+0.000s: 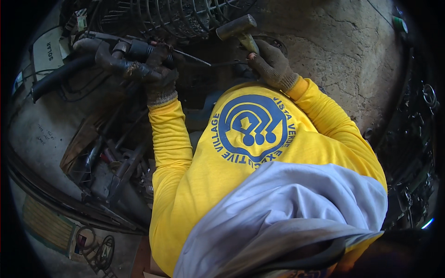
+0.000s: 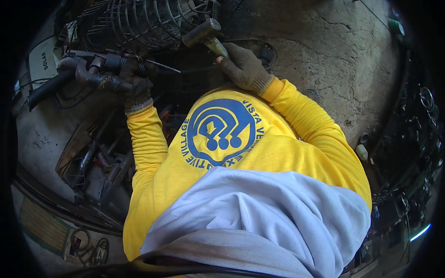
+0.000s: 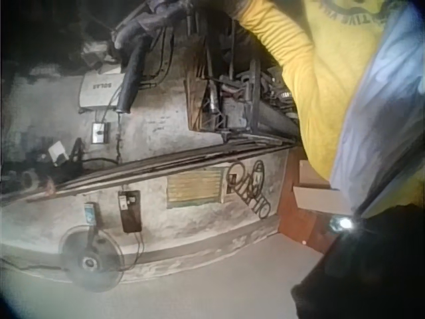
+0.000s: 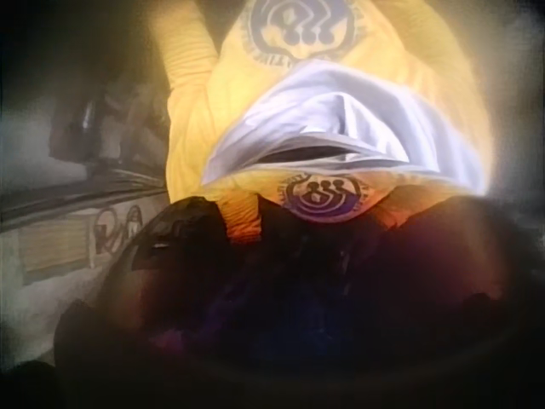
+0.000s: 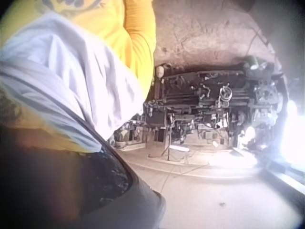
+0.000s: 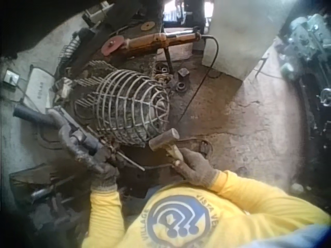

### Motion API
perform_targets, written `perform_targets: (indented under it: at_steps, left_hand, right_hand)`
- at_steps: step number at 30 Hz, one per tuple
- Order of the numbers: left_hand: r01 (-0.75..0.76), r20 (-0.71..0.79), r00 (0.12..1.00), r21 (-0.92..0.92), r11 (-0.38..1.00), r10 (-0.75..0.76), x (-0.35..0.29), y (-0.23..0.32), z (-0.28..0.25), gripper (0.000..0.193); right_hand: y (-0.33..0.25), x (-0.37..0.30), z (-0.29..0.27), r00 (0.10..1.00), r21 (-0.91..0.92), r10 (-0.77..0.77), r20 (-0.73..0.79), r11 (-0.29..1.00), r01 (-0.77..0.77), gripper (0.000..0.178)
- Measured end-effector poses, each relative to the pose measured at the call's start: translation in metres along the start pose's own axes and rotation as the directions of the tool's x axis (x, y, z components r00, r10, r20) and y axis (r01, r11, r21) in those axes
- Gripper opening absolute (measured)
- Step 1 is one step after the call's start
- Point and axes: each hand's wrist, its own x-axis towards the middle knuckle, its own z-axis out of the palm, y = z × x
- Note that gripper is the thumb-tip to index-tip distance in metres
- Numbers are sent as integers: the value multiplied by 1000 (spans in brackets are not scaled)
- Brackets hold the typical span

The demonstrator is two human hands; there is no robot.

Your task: The person uses an angle grinder on a metal structure, performs welding with a welding rod and electrode holder, and strikes the welded area with a hammer.

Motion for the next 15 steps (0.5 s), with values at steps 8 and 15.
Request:
perform_targets:
  at_steps: [8,15]
  left_hand:
    - [92,141,983,173,981,-117,-16,-45,-6,16]
    - [92,97,988,222,971,-116,-23,-53,1,16]
  right_hand:
    - [6,-15,7,990,-5,31,-136,999,-32,49]
    - [18,-15,-4,973,113,85,-214,992,-62,46]
